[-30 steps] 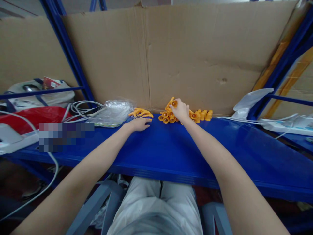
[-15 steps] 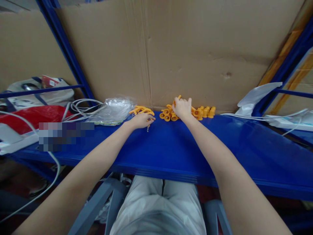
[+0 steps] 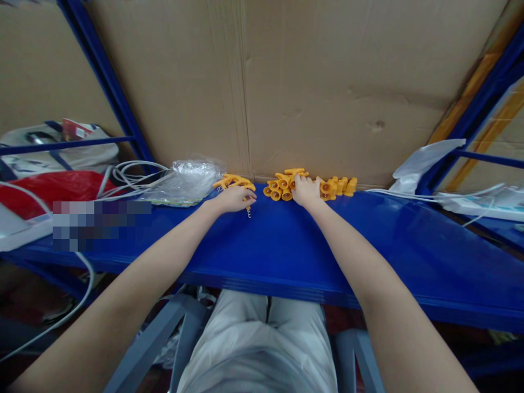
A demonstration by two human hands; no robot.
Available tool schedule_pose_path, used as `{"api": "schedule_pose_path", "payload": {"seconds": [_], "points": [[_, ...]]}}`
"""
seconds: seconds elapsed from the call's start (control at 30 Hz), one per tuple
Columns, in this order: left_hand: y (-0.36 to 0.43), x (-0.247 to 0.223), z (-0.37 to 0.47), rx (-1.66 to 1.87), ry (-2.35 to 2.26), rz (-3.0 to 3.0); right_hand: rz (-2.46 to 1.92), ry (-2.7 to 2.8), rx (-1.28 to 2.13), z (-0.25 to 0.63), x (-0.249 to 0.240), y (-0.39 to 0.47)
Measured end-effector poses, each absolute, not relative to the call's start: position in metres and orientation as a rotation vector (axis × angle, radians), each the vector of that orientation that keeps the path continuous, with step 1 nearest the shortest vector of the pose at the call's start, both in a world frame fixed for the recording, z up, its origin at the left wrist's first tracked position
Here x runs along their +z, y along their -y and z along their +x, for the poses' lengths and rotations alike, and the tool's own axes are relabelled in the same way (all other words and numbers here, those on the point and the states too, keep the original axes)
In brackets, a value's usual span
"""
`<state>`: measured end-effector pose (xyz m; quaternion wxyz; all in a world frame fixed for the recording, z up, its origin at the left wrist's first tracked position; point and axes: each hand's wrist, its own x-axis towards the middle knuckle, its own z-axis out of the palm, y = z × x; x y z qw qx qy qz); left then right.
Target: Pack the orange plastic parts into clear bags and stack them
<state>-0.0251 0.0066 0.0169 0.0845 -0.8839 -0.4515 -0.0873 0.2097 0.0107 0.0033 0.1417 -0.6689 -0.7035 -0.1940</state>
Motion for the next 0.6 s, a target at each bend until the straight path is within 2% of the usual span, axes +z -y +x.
{"api": "schedule_pose_path", "payload": {"seconds": [0.23,0.6], "points": [[-0.009,0.016,-0.025,-0.257,1.331,-2.64,-1.857,2.084,-0.702,0.21,-0.012,-0.013],[-0.005,0.017,-0.024,-0.21,1.369,-2.623,-1.731,2.086,-0.589,0.225,-0.001,-0.009]]}}
